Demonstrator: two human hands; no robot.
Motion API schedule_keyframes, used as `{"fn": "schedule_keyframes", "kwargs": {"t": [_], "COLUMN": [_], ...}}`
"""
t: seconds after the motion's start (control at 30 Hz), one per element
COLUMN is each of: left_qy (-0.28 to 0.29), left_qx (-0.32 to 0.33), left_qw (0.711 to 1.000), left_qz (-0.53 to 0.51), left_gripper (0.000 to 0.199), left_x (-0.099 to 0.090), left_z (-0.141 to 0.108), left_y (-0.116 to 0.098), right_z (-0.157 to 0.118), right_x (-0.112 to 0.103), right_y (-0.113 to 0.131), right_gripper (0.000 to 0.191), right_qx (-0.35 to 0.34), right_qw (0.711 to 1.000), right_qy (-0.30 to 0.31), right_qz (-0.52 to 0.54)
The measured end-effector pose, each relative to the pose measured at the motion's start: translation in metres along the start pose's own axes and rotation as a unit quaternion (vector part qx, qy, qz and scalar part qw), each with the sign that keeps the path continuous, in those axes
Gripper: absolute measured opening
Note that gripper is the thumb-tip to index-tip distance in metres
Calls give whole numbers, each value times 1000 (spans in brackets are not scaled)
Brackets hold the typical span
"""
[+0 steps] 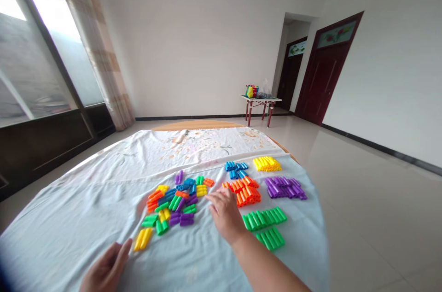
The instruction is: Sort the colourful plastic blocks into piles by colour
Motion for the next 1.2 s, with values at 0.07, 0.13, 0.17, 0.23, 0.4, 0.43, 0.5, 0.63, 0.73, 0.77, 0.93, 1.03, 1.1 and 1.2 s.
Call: {"fn": "schedule_keyframes", "kwargs": {"t": [0.07,0.13,0.17,0.23,0.4,0.43,0.5,0.63,0.73,0.77,0.93,1.03,1.1,1.2], "left_qy": [-4,-7,-10,-13,21,22,21,39,47,46,52,52,48,68], "left_qx": [-2,2,5,11,27,29,27,18,28,28,37,60,76,136], "left_qw": [1000,1000,1000,1000,999,999,999,997,994,994,990,989,988,983], "left_qz": [2,11,16,22,5,8,24,69,93,100,123,128,127,99], "left_gripper": [40,39,39,39,36,37,39,42,41,42,39,34,33,31], "left_x": [0,1,0,0,5,5,5,10,12,12,13,11,11,24], "left_z": [-1,-1,-1,-1,1,2,3,5,6,6,8,8,6,-5], "left_y": [1,1,1,-2,-10,-10,-9,-3,-4,-4,-10,-13,-15,-27], "right_z": [-17,-34,-41,-54,-68,-68,-68,-67,-67,-67,-67,-66,-66,-65], "right_x": [11,22,27,33,39,39,39,37,36,36,36,34,33,31], "right_y": [12,17,18,16,9,9,9,10,10,10,10,10,10,9], "right_gripper": [37,36,36,34,34,35,36,36,36,35,35,36,36,37], "right_qx": [-11,-5,1,15,31,29,25,21,19,18,12,14,19,26], "right_qw": [999,997,997,995,995,995,996,996,995,995,994,993,994,993], "right_qy": [19,40,48,61,61,57,49,41,39,40,38,35,31,28], "right_qz": [38,60,67,73,73,73,75,81,87,90,105,108,107,108]}}
Point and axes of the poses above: each hand's wrist, its own z-axis towards the middle knuckle, its own x-axis out of the palm, y = z × x, the point moved 8 cm from there along z, towards the middle knuckle, and after that the axes turned 14 degrees about -z, right-handed, at the moved point
